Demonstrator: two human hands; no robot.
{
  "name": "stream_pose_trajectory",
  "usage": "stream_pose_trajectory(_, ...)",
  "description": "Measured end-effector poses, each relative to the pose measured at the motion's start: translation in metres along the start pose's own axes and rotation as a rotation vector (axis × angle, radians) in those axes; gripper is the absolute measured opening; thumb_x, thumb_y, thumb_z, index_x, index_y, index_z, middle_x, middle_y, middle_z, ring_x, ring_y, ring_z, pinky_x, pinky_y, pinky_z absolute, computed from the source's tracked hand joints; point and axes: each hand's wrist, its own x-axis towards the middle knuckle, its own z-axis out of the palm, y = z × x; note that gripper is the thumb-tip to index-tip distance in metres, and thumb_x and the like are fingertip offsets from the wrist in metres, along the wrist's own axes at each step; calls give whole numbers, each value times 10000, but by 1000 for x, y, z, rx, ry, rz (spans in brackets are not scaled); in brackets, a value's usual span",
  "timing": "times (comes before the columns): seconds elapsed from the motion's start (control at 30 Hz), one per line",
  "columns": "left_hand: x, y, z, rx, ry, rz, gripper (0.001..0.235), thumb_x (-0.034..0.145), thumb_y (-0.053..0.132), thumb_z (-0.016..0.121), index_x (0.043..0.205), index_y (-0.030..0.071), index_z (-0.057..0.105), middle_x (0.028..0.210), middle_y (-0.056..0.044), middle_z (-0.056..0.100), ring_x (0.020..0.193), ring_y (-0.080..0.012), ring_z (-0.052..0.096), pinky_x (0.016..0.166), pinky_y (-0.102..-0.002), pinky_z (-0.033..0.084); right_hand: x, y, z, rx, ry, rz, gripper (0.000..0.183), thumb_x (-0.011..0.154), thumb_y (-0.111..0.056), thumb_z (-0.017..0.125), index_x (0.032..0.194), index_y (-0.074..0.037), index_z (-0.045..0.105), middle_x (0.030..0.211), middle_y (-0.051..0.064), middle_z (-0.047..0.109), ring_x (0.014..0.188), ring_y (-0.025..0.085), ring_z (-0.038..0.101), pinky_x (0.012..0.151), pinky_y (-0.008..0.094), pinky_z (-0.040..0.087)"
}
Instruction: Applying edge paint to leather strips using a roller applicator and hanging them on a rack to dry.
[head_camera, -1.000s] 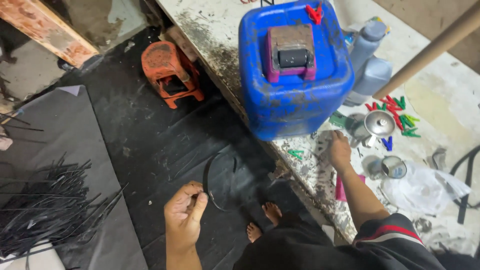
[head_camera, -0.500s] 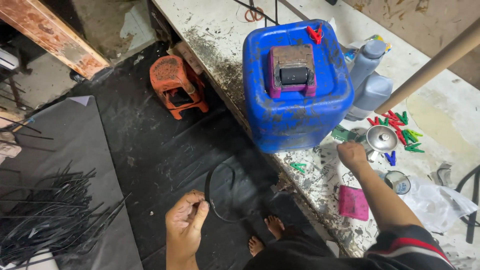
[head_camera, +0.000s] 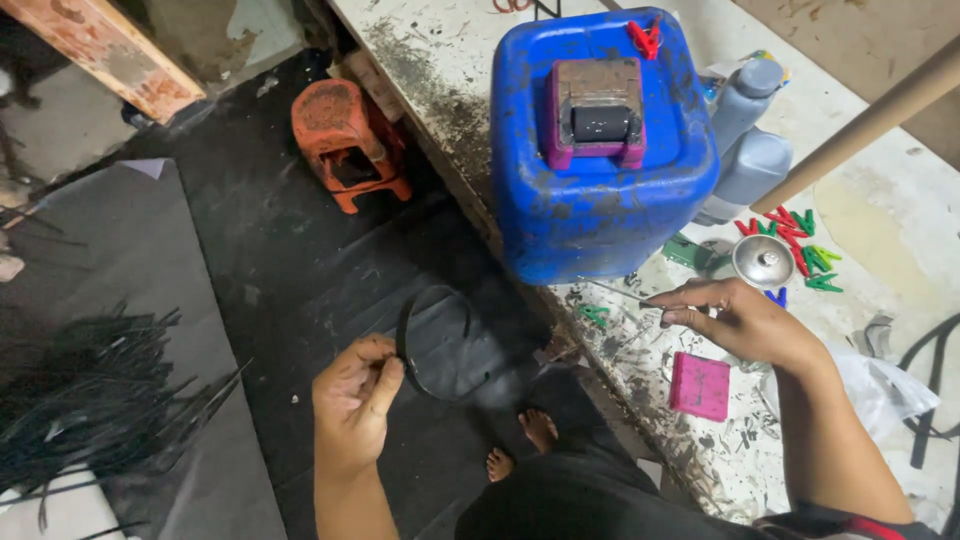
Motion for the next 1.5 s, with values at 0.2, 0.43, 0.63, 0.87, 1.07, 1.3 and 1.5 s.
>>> stream_pose_trajectory(0.2,11,10,-3,-84,-16,83,25,986,52,666,966,38,669,885,-23,606,848,-129,578,754,-250,497,14,-38,20,279,80,-185,317,903,-222,681,1176,-111,797,1079,85,843,890,172,772,781,313,587)
stream_pose_trajectory(0.43,19,21,5,-92,-31,77,57,962,44,690,932,-3,679,862,-74,635,798,-116,601,731,-253,547,44,-39,49,564,161,-307,320,850,-19,763,1170,-17,766,827,66,769,791,132,674,750,312,574)
stream_pose_trajectory(0.63,28,11,10,-170,13,113,86,941,17,721,924,-45,663,896,-121,659,858,-115,617,783,-291,573,60,-77,60,591,84,-443,286,821,43,785,1106,20,787,728,84,752,661,134,595,650,322,519)
stream_pose_trajectory(0.87,28,28,13,-306,56,141,112,970,76,686,951,-19,632,1013,-167,679,937,-171,648,825,-326,568,66,-142,36,282,65,-605,231,833,-11,768,1054,-61,811,721,105,743,639,210,636,619,353,541)
stream_pose_trajectory(1.07,26,34,10,-518,-33,166,141,1003,95,638,980,-37,595,1131,-329,693,953,-346,746,807,-394,604,77,-156,35,91,42,-607,224,880,-76,720,1087,-77,806,841,141,793,727,299,705,695,412,571)
stream_pose_trajectory(1.3,23,27,6,-567,-42,131,119,1017,85,614,1002,-29,583,1114,-321,712,997,-359,755,840,-428,625,85,-168,39,14,46,-638,249,884,-41,684,1102,-61,801,884,170,800,782,332,723,754,432,572)
stream_pose_trajectory(1.5,23,32,-7,-370,-135,98,96,1061,118,573,1078,47,636,1162,-164,725,1073,-345,742,962,-453,634,76,-154,46,-226,305,-711,509,911,-284,719,1352,-45,628,1324,158,649,1185,320,581,1055,459,430)
